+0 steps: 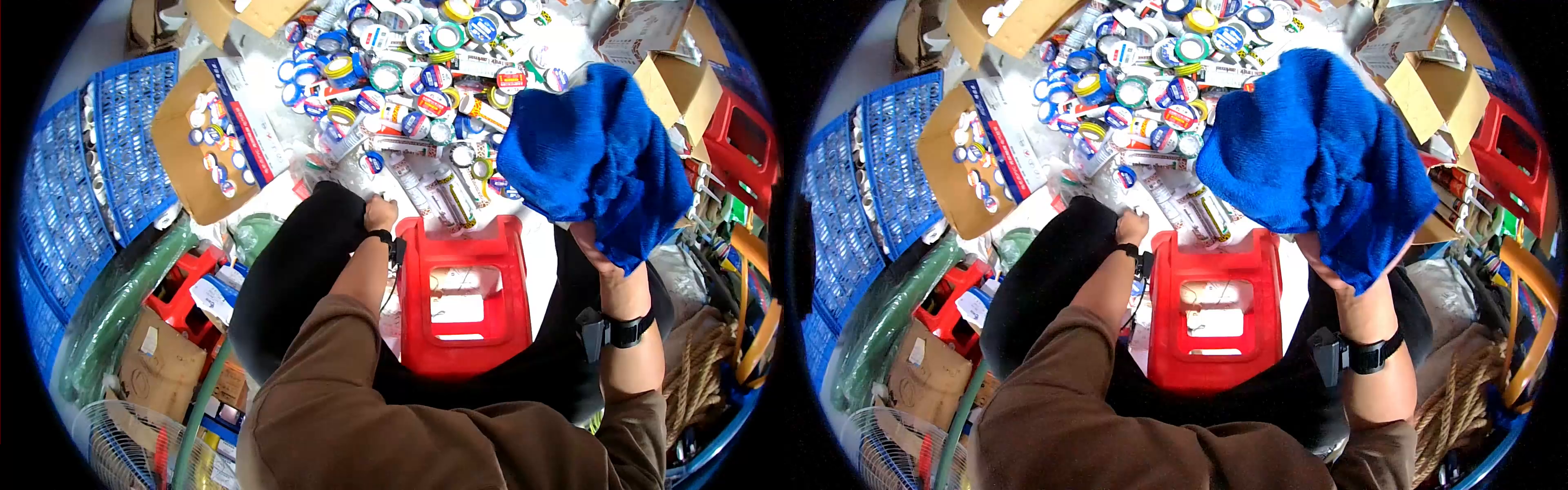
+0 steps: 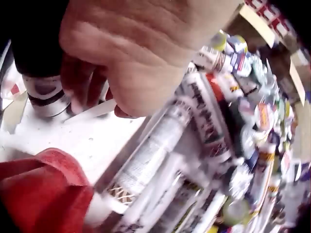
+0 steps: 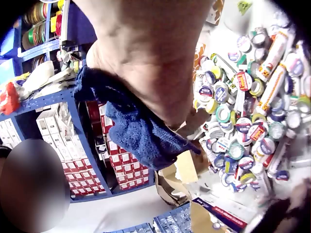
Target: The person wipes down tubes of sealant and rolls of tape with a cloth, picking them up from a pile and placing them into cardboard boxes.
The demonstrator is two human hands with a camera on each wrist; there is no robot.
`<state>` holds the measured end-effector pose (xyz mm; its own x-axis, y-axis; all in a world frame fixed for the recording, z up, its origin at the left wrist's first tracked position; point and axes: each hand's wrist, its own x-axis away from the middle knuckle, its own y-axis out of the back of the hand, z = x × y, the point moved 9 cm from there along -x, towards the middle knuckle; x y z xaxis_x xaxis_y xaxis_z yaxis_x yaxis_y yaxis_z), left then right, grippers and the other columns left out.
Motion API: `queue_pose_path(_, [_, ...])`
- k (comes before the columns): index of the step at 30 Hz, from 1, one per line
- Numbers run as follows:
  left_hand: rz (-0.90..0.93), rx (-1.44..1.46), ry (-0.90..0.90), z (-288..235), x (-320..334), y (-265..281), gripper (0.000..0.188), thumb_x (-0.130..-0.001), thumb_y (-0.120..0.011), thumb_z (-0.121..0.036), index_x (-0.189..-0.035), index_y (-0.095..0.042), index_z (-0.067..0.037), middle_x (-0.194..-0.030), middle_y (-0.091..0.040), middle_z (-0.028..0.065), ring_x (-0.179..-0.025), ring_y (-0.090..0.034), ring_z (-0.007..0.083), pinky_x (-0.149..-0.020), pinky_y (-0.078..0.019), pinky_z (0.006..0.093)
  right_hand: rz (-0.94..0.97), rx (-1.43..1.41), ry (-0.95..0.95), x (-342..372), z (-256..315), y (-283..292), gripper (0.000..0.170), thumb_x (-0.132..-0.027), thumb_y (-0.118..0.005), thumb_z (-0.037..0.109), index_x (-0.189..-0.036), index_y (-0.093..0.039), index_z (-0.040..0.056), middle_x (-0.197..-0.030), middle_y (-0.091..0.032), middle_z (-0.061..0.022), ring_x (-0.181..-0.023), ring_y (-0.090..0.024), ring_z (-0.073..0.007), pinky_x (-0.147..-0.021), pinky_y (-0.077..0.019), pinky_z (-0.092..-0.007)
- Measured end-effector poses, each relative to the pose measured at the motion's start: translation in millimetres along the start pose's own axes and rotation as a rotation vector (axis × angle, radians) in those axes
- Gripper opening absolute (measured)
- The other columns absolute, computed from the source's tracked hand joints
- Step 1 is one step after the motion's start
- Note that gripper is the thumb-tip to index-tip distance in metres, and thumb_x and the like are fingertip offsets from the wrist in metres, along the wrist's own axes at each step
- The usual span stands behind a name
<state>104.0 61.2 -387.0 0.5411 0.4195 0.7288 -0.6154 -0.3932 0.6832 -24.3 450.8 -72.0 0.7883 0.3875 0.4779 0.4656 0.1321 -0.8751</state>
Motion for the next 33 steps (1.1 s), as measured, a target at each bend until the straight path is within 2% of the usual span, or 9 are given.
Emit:
queue_pose_path(2, [0.093, 0.339, 0.000, -10, -11, 11, 0.027, -0.088, -0.063, -0.023, -0.105, -0.060, -0.002, -0.094, -0.070, 0.0157, -0.084, -0.071, 0.0286, -0.067, -0.0551, 0.0393, -0.208, 0.989, 0.322, -2, 25, -19, 0.066, -0.097, -0.039, 0.050, -0.146, -0.040, 0.0059, -0.146, -0.048, -0.0133, -0.132, -0.047, -0.0319, -0.115, -0.0315, -0.0507])
queue_pose_path(3, [0.205, 0.689, 0.001, -24, -16, 12, 0.023, -0.090, -0.061, -0.020, -0.104, -0.057, -0.002, -0.089, -0.069, 0.0134, -0.079, -0.072, 0.0242, -0.058, -0.0538, 0.0349, -0.077, 0.372, 0.283, -7, 15, -22, 0.067, -0.096, -0.038, 0.051, -0.147, -0.038, 0.0069, -0.147, -0.047, -0.0120, -0.134, -0.046, -0.0313, -0.114, -0.0323, -0.0505])
queue_pose_path(5, [0.183, 0.916, -0.253, -96, 11, 80, 0.023, -0.094, -0.059, -0.018, -0.109, -0.051, -0.001, -0.084, -0.063, 0.0066, -0.070, -0.067, 0.0152, -0.051, -0.0456, 0.0259, 0.073, 0.219, 0.320, -17, 8, -49, 0.068, -0.096, -0.037, 0.054, -0.147, -0.039, 0.0090, -0.148, -0.047, -0.0108, -0.136, -0.044, -0.0312, -0.114, -0.0332, -0.0501])
queue_pose_path(11, [0.289, 1.342, -1.019, -251, 205, 306, 0.023, -0.095, -0.062, -0.002, -0.115, -0.051, 0.001, -0.097, -0.062, 0.0075, -0.086, -0.064, 0.0128, -0.076, -0.0499, 0.0243, -0.150, 0.415, 0.608, -22, 9, -53, 0.064, -0.103, -0.035, 0.048, -0.147, -0.039, 0.0015, -0.146, -0.047, -0.0154, -0.133, -0.048, -0.0285, -0.115, -0.0328, -0.0438])
queue_pose_path(13, [0.262, 1.143, -1.033, -254, 253, 330, 0.016, -0.092, -0.059, 0.007, -0.107, -0.059, 0.002, -0.097, -0.061, 0.0055, -0.087, -0.061, 0.0089, -0.074, -0.0478, 0.0212, 0.097, 0.453, 0.488, -27, -26, -99, 0.059, -0.101, -0.049, 0.038, -0.146, -0.040, 0.0007, -0.144, -0.048, -0.0147, -0.129, -0.050, -0.0252, -0.113, -0.0338, -0.0404])
queue_pose_path(16, [0.191, 1.096, -0.898, -236, 272, 318, 0.023, -0.088, -0.054, 0.010, -0.106, -0.066, 0.002, -0.092, -0.065, 0.0020, -0.082, -0.059, 0.0055, -0.072, -0.0469, 0.0198, 0.026, 1.007, 0.582, -24, -47, -112, 0.055, -0.093, -0.069, 0.020, -0.139, -0.046, -0.0007, -0.128, -0.055, -0.0094, -0.115, -0.052, -0.0146, -0.104, -0.0388, -0.0312])
queue_pose_path(23, [0.461, 1.210, -0.729, -241, 295, 280, 0.017, -0.094, -0.061, -0.001, -0.110, -0.064, 0.005, -0.099, -0.070, 0.0047, -0.088, -0.064, 0.0078, -0.076, -0.0502, 0.0221, -0.294, 1.028, 0.498, -26, -36, -90, 0.043, -0.106, -0.044, 0.036, -0.131, -0.053, 0.0017, -0.109, -0.063, -0.0035, -0.088, -0.059, -0.0089, -0.079, -0.0486, -0.0231])
queue_pose_path(27, [0.597, 1.254, -0.708, -257, 301, 286, 0.031, -0.088, -0.068, 0.006, -0.118, -0.058, 0.007, -0.110, -0.066, 0.0134, -0.101, -0.066, 0.0169, -0.092, -0.0529, 0.0279, -0.270, 0.641, 0.591, -28, -22, -90, 0.047, -0.105, -0.043, 0.035, -0.137, -0.044, 0.0006, -0.126, -0.060, -0.0139, -0.109, -0.063, -0.0244, -0.097, -0.0513, -0.0375])
queue_pose_path(33, [0.194, 1.381, -0.792, -262, 262, 314, 0.025, -0.086, -0.061, 0.014, -0.100, -0.045, 0.001, -0.091, -0.063, 0.0092, -0.084, -0.065, 0.0138, -0.080, -0.0537, 0.0252, -0.065, 0.607, 0.351, -49, -43, -104, 0.037, -0.101, -0.057, 0.027, -0.129, -0.053, 0.0028, -0.116, -0.065, -0.0084, -0.101, -0.064, -0.0163, -0.088, -0.0537, -0.0316])
